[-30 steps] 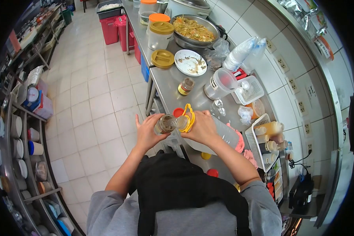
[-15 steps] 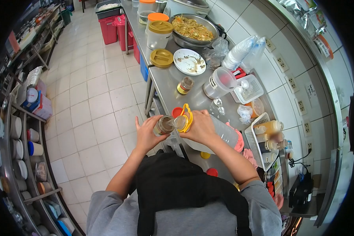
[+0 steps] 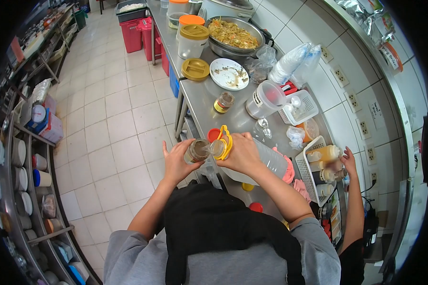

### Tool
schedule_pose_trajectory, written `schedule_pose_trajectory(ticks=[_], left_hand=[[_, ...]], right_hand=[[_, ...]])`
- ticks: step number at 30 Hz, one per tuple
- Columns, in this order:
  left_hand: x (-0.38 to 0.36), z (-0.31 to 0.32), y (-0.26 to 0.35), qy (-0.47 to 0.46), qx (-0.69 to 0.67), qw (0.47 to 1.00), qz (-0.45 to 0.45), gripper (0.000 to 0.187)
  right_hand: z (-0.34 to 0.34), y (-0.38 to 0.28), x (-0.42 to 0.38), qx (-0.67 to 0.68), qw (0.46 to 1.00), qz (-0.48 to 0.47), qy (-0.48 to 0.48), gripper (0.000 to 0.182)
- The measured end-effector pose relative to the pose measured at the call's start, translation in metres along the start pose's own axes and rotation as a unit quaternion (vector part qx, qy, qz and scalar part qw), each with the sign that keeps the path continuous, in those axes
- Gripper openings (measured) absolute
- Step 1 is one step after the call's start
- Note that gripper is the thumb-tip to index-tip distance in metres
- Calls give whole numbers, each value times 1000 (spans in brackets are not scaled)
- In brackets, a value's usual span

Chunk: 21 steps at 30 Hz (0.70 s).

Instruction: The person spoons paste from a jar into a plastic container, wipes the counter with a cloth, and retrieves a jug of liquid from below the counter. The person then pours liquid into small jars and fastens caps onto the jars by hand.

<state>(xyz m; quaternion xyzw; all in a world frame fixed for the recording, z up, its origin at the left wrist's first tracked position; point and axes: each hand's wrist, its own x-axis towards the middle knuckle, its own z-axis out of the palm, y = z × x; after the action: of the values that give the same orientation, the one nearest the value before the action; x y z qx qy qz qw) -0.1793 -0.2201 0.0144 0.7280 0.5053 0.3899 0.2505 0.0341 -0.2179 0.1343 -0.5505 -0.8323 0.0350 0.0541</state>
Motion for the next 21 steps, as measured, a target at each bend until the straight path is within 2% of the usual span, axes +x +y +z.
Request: schedule_pose_trajectory(ticks=[21], left_hand=[[-7,6,-4,16,0,1000,-1,73]], right_hand=[[0,-2,-2,4,1000,-5,1,49]])
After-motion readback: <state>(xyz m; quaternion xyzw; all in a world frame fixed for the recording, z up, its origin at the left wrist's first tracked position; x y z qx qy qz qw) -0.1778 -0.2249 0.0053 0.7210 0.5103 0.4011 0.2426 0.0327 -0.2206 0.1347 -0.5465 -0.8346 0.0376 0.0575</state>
